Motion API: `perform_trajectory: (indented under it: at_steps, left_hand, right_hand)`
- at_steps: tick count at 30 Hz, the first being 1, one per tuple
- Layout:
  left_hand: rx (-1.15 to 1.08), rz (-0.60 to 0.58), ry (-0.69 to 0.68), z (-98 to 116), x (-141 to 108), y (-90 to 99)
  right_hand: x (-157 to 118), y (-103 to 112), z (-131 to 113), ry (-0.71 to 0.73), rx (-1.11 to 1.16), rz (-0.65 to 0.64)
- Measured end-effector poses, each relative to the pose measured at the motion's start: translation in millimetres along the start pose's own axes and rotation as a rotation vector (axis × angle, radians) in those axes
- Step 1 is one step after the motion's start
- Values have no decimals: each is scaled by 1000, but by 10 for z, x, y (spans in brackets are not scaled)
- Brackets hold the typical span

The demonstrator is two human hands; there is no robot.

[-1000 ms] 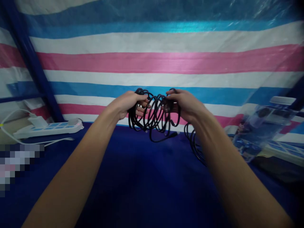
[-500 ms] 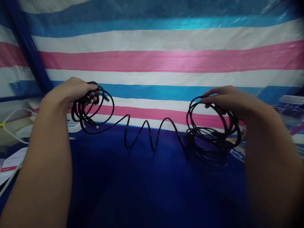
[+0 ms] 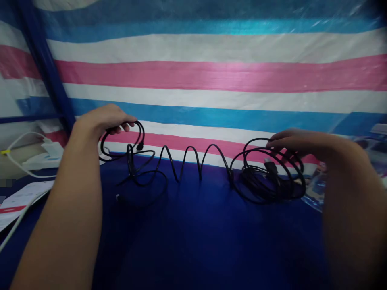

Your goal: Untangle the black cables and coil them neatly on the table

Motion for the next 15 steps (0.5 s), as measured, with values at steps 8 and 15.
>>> perform_trajectory:
  at_steps: [8,15]
  left_hand:
    - [271,-314,-163,171,-119,-445]
    - [343,-205,-308,382,-89,-427]
  right_hand:
    - [-295,87,-249,-9,132,52]
    - [-269,232,-451,200,145,76]
Point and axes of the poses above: each hand's wrist, its own x-axis towards the middle knuckle, its own y-axis out of the back of the hand, z = x × y, the point moved 9 cm from there along x, towards the middle knuckle, and after that the axes turned 10 degrees about z, right-handed, at the moved point
